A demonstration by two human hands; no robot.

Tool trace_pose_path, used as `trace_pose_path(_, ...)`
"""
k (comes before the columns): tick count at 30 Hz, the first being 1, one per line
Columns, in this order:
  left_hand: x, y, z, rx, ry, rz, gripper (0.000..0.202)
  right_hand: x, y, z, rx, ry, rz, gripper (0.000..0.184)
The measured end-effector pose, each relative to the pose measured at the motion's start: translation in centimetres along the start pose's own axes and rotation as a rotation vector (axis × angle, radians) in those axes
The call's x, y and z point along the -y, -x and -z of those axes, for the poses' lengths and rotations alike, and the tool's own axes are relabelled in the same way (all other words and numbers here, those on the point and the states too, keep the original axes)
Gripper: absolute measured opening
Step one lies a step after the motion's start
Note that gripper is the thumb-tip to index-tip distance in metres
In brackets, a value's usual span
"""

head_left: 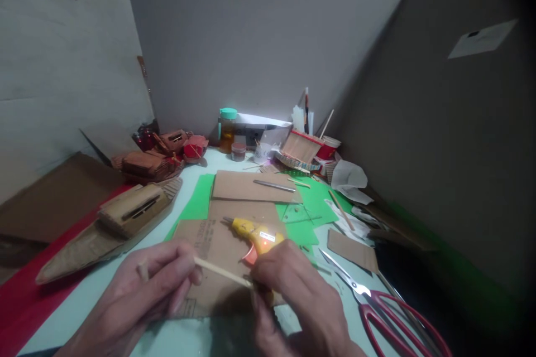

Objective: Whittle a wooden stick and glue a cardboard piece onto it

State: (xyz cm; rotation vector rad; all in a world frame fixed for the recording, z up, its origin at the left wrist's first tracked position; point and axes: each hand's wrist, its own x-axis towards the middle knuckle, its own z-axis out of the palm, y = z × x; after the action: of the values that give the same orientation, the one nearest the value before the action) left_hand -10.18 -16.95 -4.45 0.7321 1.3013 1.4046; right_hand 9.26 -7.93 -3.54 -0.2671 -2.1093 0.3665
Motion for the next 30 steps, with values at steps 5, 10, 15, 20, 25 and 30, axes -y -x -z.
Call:
trace_pose_path(5, 0.2, -0.4, 0.2, 0.008, 0.067, 0.035, 0.038, -0.1, 0.5, -0.2, 0.004, 0.168, 0.140, 0.029)
trace_pose_path(10, 0.4, -1.1, 0.6, 0.037, 0.012, -0.009, 0.035, -0.5, 1.3, -0.2, 0.062, 0.164, 0.071, 0.032)
trace_pose_path(15, 0.2, -1.0, 0.7, 0.015, -0.062, -0.031, 0.034, -0.6, 1.7, 1.4, 0.098, 0.038, -0.127, 0.046)
trace_pose_path(20, 0.0, -0.6, 0.6, -0.019, -0.126, -0.083, 0.033, 0.6, 0.5, 1.8, -0.032, -0.101, -0.369, 0.017)
trace_pose_path(25, 0.0, -0.4, 0.7, -0.025, -0.183, -0.127, 0.035, 0.9, 0.1, 1.1, -0.027, -0.295, -0.578, 0.018)
trace_pose_path(30, 0.0, -0.4, 0.7, -0.069, -0.169, -0.156, 0.030, 0.5, 0.3, 1.2, 0.043, -0.372, -0.613, 0.017)
